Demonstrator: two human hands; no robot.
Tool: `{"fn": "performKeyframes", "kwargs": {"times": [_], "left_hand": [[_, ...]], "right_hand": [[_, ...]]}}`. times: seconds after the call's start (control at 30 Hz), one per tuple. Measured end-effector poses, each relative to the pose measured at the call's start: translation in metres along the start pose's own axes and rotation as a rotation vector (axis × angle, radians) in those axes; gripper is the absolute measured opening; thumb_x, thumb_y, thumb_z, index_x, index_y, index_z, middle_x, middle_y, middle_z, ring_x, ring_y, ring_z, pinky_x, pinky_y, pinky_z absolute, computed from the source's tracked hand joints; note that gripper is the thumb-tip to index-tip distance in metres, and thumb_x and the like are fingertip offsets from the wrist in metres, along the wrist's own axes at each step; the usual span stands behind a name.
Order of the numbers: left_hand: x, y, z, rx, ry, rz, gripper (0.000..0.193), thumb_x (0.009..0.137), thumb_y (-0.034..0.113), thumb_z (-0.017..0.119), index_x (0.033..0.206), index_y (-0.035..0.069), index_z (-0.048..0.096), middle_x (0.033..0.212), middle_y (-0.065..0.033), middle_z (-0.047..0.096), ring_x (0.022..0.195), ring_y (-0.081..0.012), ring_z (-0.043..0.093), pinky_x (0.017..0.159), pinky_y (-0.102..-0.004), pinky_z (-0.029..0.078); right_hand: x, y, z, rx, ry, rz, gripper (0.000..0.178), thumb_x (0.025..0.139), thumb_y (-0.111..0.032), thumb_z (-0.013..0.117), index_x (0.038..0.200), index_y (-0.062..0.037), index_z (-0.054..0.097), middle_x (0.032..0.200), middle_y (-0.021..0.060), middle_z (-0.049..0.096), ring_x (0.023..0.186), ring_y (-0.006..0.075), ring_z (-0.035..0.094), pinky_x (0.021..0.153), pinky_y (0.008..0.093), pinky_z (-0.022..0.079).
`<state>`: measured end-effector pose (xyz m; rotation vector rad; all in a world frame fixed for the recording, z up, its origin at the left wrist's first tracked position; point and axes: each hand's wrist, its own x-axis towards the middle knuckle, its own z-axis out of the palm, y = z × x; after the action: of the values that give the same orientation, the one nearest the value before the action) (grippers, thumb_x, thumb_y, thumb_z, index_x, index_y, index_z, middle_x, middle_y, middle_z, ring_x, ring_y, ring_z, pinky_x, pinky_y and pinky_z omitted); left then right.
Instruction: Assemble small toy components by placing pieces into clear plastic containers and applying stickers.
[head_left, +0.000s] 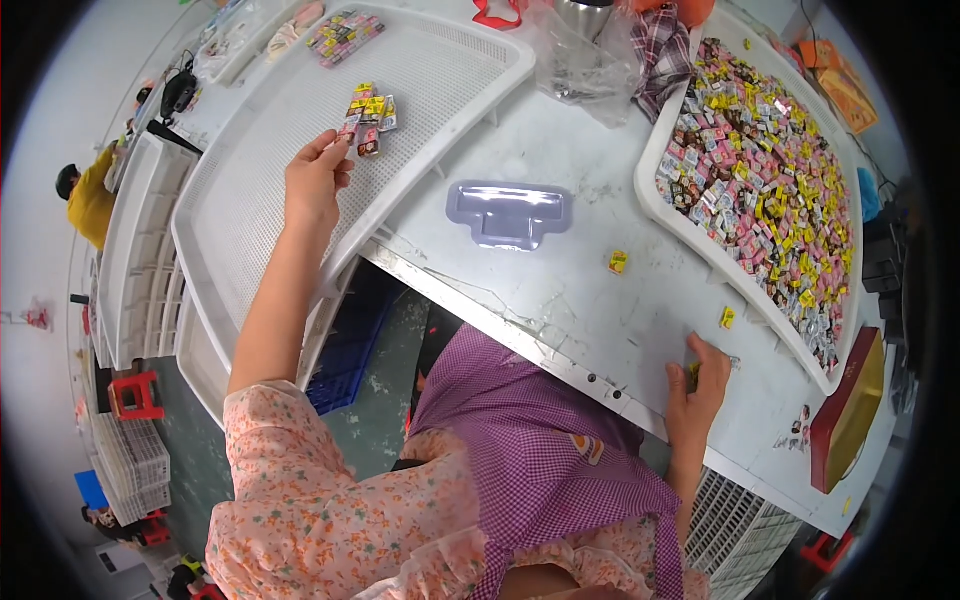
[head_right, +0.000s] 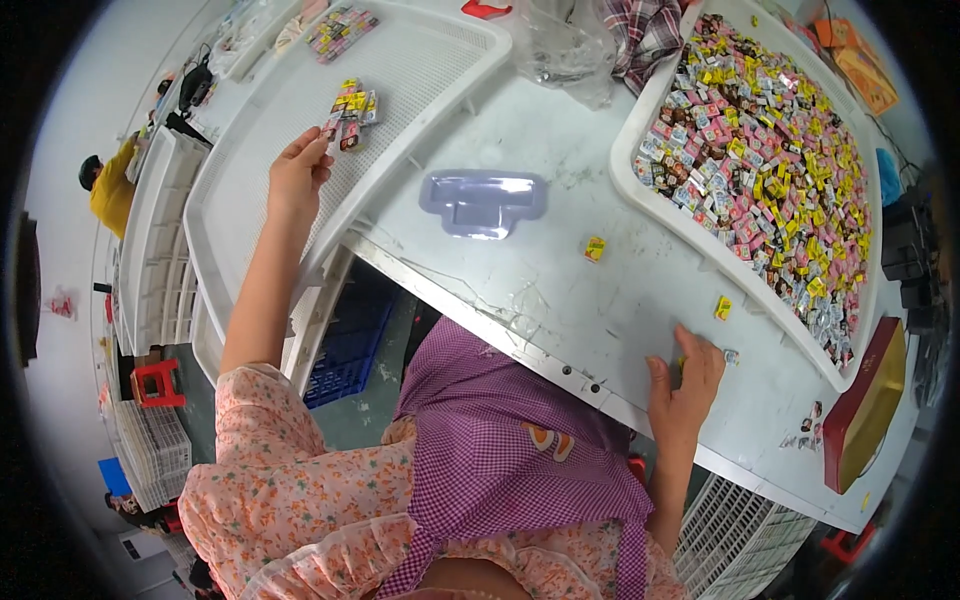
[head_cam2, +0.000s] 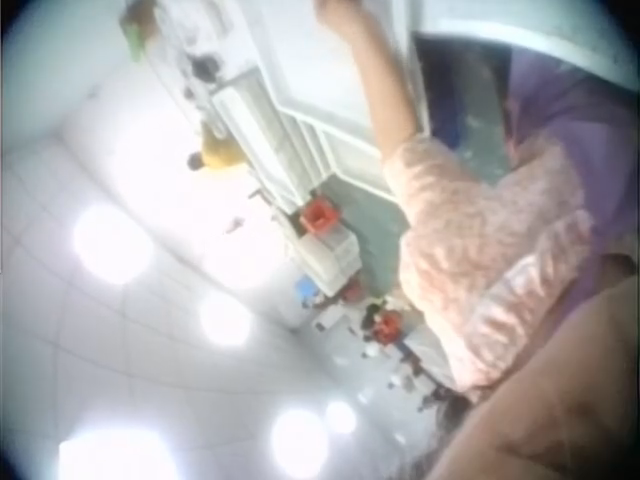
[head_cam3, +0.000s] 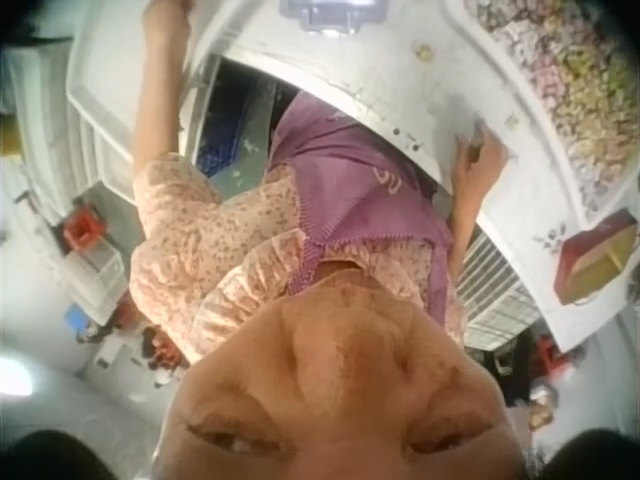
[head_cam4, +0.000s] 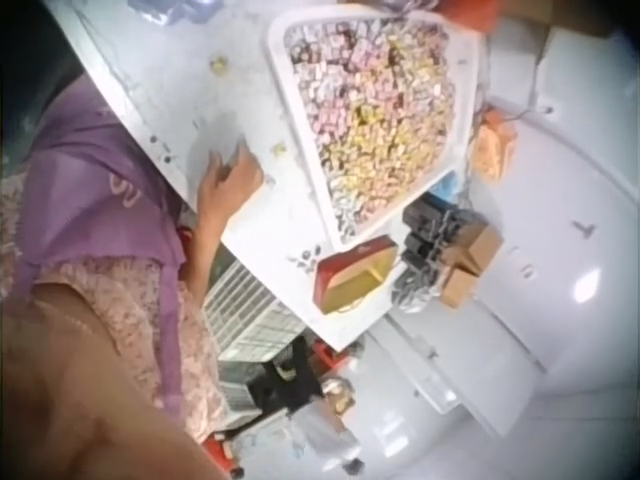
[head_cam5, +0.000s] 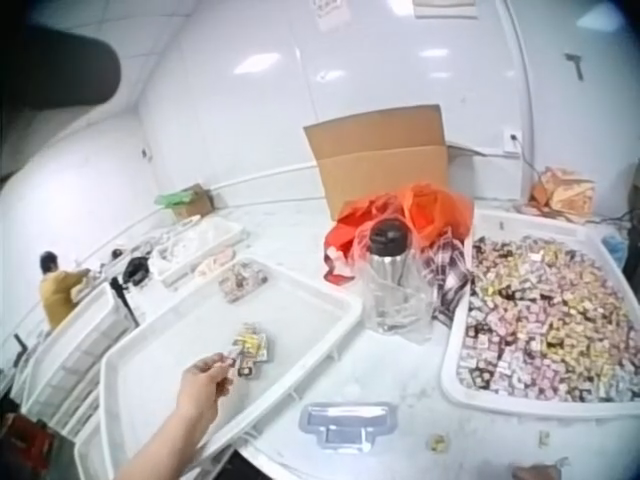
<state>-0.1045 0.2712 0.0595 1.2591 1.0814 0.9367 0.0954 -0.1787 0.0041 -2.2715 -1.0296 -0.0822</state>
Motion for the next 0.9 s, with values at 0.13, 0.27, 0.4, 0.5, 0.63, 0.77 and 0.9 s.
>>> {"fn": "performKeyframes", "kwargs": {"times": [0.13,0.27,0.4,0.5,0.63,0.77,0.9], "left_hand": [[-0.011,0.003,0.008,0.166,0.0,0.015,0.039,0.084,0.015,0.069,0.115,-0.004,0.056,0.073,-0.0007,0.057,0.056,-0.0068,0.048,0.048,-0.0198,0.036],[-0.018,0.007,0.007,0.251,-0.056,-0.029,0.04,0.084,0.016,0.07,0.116,-0.003,0.056,0.07,0.0011,0.054,0.051,-0.0059,0.045,0.046,-0.0199,0.035],[-0.017,0.016,0.002,0.303,-0.138,-0.045,0.039,0.085,0.02,0.069,0.115,-0.002,0.057,0.067,0.0024,0.052,0.049,-0.0052,0.042,0.045,-0.0194,0.033],[0.002,0.013,-0.014,0.405,-0.113,0.029,0.049,0.085,0.029,0.069,0.12,-0.002,0.054,0.072,-0.0007,0.054,0.055,-0.0067,0.046,0.048,-0.0214,0.038],[0.024,0.016,-0.003,0.527,-0.069,0.069,0.081,0.08,0.054,0.066,0.132,-0.003,0.044,0.101,-0.0115,0.057,0.086,-0.0152,0.056,0.07,-0.0301,0.05],[0.04,0.02,0.007,0.528,-0.237,-0.176,0.076,0.084,0.056,0.061,0.134,0.001,0.043,0.106,-0.0083,0.052,0.094,-0.0193,0.054,0.083,-0.0356,0.05],[0.043,0.019,0.017,0.441,-0.308,-0.211,0.07,0.086,0.051,0.061,0.129,-0.002,0.044,0.101,-0.0092,0.053,0.089,-0.02,0.057,0.078,-0.0346,0.054]], "right_hand": [[0.001,0.0,0.0,-0.01,0.008,-0.022,0.036,0.082,-0.014,0.065,0.115,-0.0023,0.057,0.108,0.0141,0.058,0.098,0.0303,0.052,0.085,0.0359,0.041],[0.001,0.001,0.0,-0.005,0.01,-0.027,0.036,0.083,-0.014,0.064,0.115,-0.0022,0.057,0.108,0.0138,0.058,0.099,0.0301,0.052,0.085,0.0357,0.041],[0.001,0.002,0.001,-0.004,0.016,-0.026,0.035,0.083,-0.014,0.064,0.115,-0.0021,0.057,0.108,0.0137,0.058,0.099,0.0295,0.052,0.085,0.0352,0.041],[0.001,0.002,0.002,0.0,0.017,-0.031,0.035,0.084,-0.014,0.064,0.116,-0.0023,0.057,0.108,0.0133,0.058,0.098,0.0287,0.052,0.083,0.0344,0.042],[0.001,0.001,0.001,0.002,0.021,-0.025,0.034,0.083,-0.011,0.064,0.116,-0.0031,0.057,0.108,0.0122,0.058,0.096,0.0263,0.052,0.079,0.0322,0.043],[-0.002,0.003,0.003,0.03,0.014,0.03,0.035,0.082,-0.008,0.064,0.117,-0.0037,0.058,0.108,0.0115,0.057,0.095,0.0247,0.052,0.079,0.0308,0.042],[0.0,0.003,0.003,0.019,0.026,0.002,0.036,0.08,-0.006,0.064,0.116,-0.0038,0.058,0.107,0.0107,0.057,0.093,0.0235,0.051,0.079,0.0303,0.042]]}}
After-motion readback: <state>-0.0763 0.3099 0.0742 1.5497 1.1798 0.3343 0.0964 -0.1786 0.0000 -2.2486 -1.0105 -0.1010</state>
